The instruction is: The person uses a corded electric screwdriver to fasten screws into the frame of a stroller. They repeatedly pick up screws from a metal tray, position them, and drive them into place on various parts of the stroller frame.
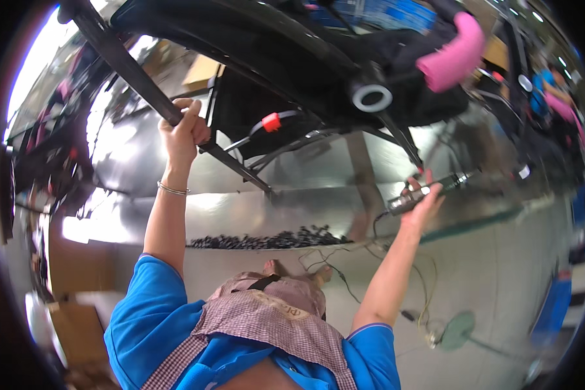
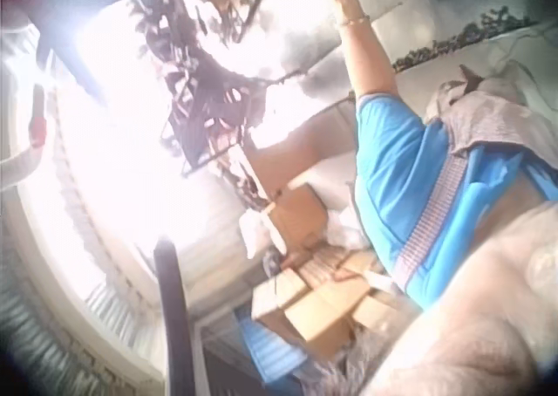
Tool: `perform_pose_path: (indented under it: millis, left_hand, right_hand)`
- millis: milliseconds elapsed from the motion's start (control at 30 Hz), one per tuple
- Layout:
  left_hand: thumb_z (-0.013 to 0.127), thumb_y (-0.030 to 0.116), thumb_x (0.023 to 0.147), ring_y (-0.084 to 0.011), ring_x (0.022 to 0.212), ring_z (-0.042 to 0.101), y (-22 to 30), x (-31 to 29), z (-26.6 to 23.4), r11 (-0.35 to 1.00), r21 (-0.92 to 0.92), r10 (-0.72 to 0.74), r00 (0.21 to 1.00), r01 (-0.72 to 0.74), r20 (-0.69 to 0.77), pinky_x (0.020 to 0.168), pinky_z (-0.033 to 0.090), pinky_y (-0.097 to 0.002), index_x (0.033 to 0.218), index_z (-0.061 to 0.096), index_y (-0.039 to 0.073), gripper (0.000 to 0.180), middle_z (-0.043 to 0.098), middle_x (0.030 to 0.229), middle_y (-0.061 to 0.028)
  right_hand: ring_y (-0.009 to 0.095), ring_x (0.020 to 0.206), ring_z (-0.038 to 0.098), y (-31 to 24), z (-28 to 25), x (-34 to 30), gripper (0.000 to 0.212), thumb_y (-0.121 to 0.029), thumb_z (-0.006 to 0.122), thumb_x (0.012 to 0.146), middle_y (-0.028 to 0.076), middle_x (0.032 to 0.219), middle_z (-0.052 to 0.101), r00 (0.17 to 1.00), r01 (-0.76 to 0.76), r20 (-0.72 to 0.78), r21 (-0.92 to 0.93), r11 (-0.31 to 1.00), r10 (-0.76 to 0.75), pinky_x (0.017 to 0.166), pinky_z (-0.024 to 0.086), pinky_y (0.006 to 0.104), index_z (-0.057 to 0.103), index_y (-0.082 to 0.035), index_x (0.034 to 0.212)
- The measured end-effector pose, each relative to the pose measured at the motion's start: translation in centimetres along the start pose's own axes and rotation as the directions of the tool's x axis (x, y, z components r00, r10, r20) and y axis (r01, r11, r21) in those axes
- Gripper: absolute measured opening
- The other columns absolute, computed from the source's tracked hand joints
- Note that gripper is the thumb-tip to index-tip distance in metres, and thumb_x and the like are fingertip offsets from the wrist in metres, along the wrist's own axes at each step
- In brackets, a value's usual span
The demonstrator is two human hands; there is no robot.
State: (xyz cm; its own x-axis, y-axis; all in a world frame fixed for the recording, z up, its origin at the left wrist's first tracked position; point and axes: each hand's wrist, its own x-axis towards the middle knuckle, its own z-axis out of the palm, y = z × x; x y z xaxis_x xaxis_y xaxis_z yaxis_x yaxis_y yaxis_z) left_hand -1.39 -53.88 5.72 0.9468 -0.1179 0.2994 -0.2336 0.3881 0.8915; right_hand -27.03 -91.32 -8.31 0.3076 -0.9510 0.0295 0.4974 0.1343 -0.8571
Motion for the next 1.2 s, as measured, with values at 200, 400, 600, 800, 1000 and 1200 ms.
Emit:
perform_pose_path:
  millis: [200, 400, 600, 800, 1000, 1200]
  left_hand:
    - [0.065, 0.005, 0.09, -0.011, 0.041, 0.044, 5.6, 1.1, -15.8, 0.994, 0.066, 0.091, 0.993, -0.087, -0.07, 0.04, 0.038, -0.027, 0.094, 0.059, 0.0, 0.009, 0.047, 0.053, -0.0012]
    - [0.068, 0.018, 0.092, -0.0162, 0.065, 0.06, 11.8, 1.5, -33.9, 0.772, 0.628, 0.382, 0.864, -0.103, -0.328, 0.064, 0.048, -0.0282, 0.11, 0.06, -0.007, 0.032, 0.061, 0.07, -0.0057]
    - [0.063, 0.014, 0.091, -0.0231, 0.086, 0.065, -1.5, -9.0, -43.1, 0.583, 0.811, 0.512, 0.797, -0.049, -0.32, 0.078, 0.052, -0.0316, 0.112, 0.064, 0.001, 0.024, 0.066, 0.098, -0.0128]
    - [0.062, 0.01, 0.086, -0.0319, 0.089, 0.065, -17.2, -9.2, -29.6, 0.327, 0.942, -0.189, 0.982, 0.072, -0.01, 0.081, 0.053, -0.0393, 0.098, 0.069, 0.004, 0.015, 0.066, 0.103, -0.0147]
    - [0.051, 0.004, 0.081, -0.04, 0.094, 0.06, -25.0, -6.7, -31.9, 0.198, 0.979, -0.32, 0.941, -0.043, 0.106, 0.082, 0.05, -0.0469, 0.092, 0.065, 0.004, 0.018, 0.061, 0.099, -0.0181]
    - [0.05, 0.007, 0.083, -0.0431, 0.096, 0.059, -22.7, -7.5, -28.9, 0.054, 0.983, -0.493, 0.852, -0.174, 0.178, 0.08, 0.048, -0.0513, 0.094, 0.062, 0.003, 0.016, 0.061, 0.103, -0.0209]
  right_hand:
    - [0.016, 0.087, 0.066, 10.3, 8.1, -6.0, 0.072, -0.062, 0.048, 0.095, 0.006, 0.133, 0.061, 0.956, -0.135, 0.258, -0.038, 0.99, 0.14, 0.056, 0.054, 0.0283, 0.048, -0.004, 0.137]
    - [0.022, 0.07, 0.069, 14.6, 20.1, -17.6, 0.057, -0.042, 0.049, 0.1, 0.019, 0.125, 0.061, 0.803, -0.421, 0.481, 0.041, 0.906, 0.352, 0.051, 0.057, 0.0317, 0.041, 0.006, 0.129]
    - [0.027, 0.062, 0.067, 16.5, 26.2, -24.8, 0.038, -0.031, 0.049, 0.102, 0.024, 0.124, 0.059, 0.583, -0.56, 0.71, 0.0, 0.828, 0.394, 0.049, 0.055, 0.0336, 0.037, -0.003, 0.125]
    - [0.026, 0.06, 0.066, 14.5, 23.1, -24.5, 0.04, -0.037, 0.053, 0.101, 0.023, 0.121, 0.061, 0.527, -0.588, 0.683, -0.137, 0.797, 0.506, 0.048, 0.055, 0.034, 0.04, -0.005, 0.12]
    - [0.023, 0.058, 0.066, 10.6, 16.4, -22.6, 0.047, -0.032, 0.056, 0.099, 0.022, 0.114, 0.063, 0.538, -0.538, 0.601, -0.296, 0.789, 0.592, 0.045, 0.052, 0.031, 0.033, -0.002, 0.127]
    - [0.023, 0.059, 0.066, 7.1, 6.0, -19.0, 0.046, -0.032, 0.054, 0.1, 0.023, 0.113, 0.063, 0.698, -0.581, 0.365, -0.215, 0.785, 0.617, 0.045, 0.053, 0.0309, 0.033, -0.003, 0.13]
